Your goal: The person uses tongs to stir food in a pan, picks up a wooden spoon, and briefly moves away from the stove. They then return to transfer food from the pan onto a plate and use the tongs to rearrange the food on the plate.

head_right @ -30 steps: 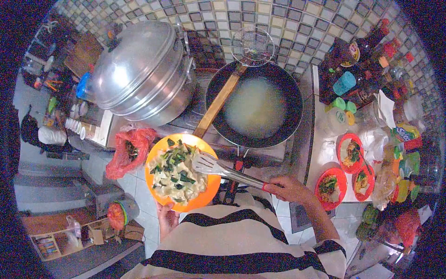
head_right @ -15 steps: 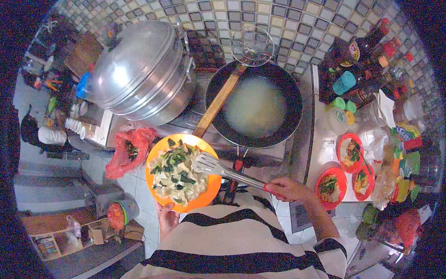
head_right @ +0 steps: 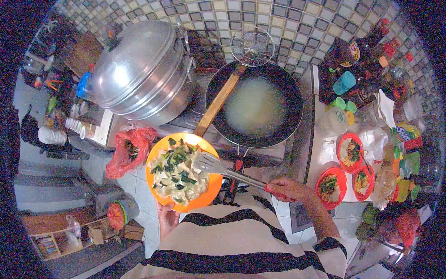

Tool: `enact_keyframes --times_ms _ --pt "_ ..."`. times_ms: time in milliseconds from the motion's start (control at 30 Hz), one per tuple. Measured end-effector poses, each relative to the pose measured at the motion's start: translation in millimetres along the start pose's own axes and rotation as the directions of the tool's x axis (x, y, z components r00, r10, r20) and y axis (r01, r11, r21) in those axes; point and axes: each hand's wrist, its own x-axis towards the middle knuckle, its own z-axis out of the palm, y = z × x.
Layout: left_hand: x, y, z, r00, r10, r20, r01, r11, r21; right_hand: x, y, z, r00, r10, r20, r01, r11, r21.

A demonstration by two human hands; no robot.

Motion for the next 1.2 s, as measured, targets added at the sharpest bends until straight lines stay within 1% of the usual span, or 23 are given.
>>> enact_keyframes --times_ms 100,167,233,333,400,433,500,533,600,633,667,700,733,800,833,900,933,1000,1133,1200 --pt "0.8 0.8 -2.6 1.0 -0.021 0.015 0.021 1.0 -0.008 2.7 4.4 -0.3 1.0 -0.001 -0.002 0.001 1.0 -0.001" --pt "0.2 0.6 -1.8 0.999 -0.028 -0.028 0.028 1.0 -0.002 3.2 4.8 -0.7 1.0 -0.007 0.009 0.008 1.0 -0.006" --pt "0.9 1.0 -3.2 0.999 -0.036 -0.018 0.036 0.999 -0.008 3.4 5.7 -1.0 1.0 -0.014 0.018 0.014 1.0 -0.011" --pt "2.7 0.1 -4.7 0.999 -0.038 -0.008 0.038 0.999 -0.013 3.8 8.3 0.5 1.0 -0.013 0.021 0.013 1.0 0.004" --pt "2.2 -0.8 -4.4 0.999 -0.031 -0.009 0.031 0.999 -0.013 4.2 9.3 2.0 0.999 -0.018 0.036 0.016 0.998 0.059" --pt "1.9 -0.4 -3.6 1.0 -0.027 0.001 0.027 1.0 -0.009 4.0 8.1 3.3 0.999 -0.019 0.037 0.017 0.998 0.058" --pt "2.1 -0.2 -5.4 1.0 -0.024 0.011 0.024 1.0 -0.005 0.5 0.5 8.0 0.999 0.026 -0.023 -0.025 0.999 0.027" --pt "3.2 -0.8 -8.5 1.0 -0.031 0.005 0.031 1.0 -0.002 -3.5 -7.0 10.0 0.999 0.026 -0.023 -0.025 0.999 0.025" --pt "2.3 -0.9 -10.6 0.999 -0.033 -0.004 0.033 0.999 0.002 -13.7 -26.0 15.8 0.988 0.022 -0.153 -0.054 0.976 -0.209" --pt "1.6 -1.0 -9.6 0.999 -0.042 -0.025 0.042 0.999 -0.004 -18.6 -32.1 19.7 0.988 0.021 -0.152 -0.053 0.976 -0.209" --pt "1.3 -0.9 -8.4 0.998 -0.053 -0.045 0.053 0.999 -0.009 -23.5 -37.7 23.9 0.969 -0.132 -0.208 0.034 0.908 -0.419" --pt "0.9 -0.7 -7.0 0.997 -0.057 -0.042 0.057 0.998 -0.007 -28.8 -42.4 28.6 0.93 -0.288 -0.229 0.093 0.786 -0.611" --pt "0.6 -0.8 -5.4 0.998 -0.057 -0.033 0.057 0.998 -0.02 -33.9 -46.5 34.0 0.929 -0.287 -0.234 0.091 0.789 -0.608" --pt "0.4 -2.4 -6.6 0.998 -0.058 -0.021 0.057 0.998 -0.032 -43.0 -52.0 46.0 0.91 -0.284 -0.301 0.004 0.733 -0.68" --pt "0.4 -4.6 -10.0 0.999 -0.05 -0.02 0.05 0.999 -0.02 -47.0 -53.4 51.5 0.91 -0.284 -0.301 0.003 0.733 -0.68" --pt "0.3 -4.2 -11.9 0.999 -0.04 -0.023 0.04 0.999 -0.011 -53.0 -55.4 63.3 0.88 -0.309 -0.36 -0.048 0.697 -0.716" --pt "0.6 -2.9 -10.5 0.999 -0.038 -0.012 0.038 0.999 -0.004 -55.0 -56.6 68.9 0.881 -0.309 -0.358 -0.048 0.695 -0.717" --pt "1.5 -2.6 -10.6 0.999 -0.037 0.0 0.037 0.999 0.002 -59.7 -58.7 77.9 0.858 -0.291 -0.424 -0.145 0.655 -0.742" --pt "1.8 0.3 -6.8 0.999 -0.029 0.02 0.029 0.999 0.029 -71.6 -64.4 90.3 0.841 -0.284 -0.461 -0.174 0.664 -0.727" --pt "1.2 0.8 -5.2 0.999 -0.038 0.021 0.037 0.999 0.038 -75.3 -67.3 92.8 0.851 -0.237 -0.468 -0.226 0.64 -0.734"
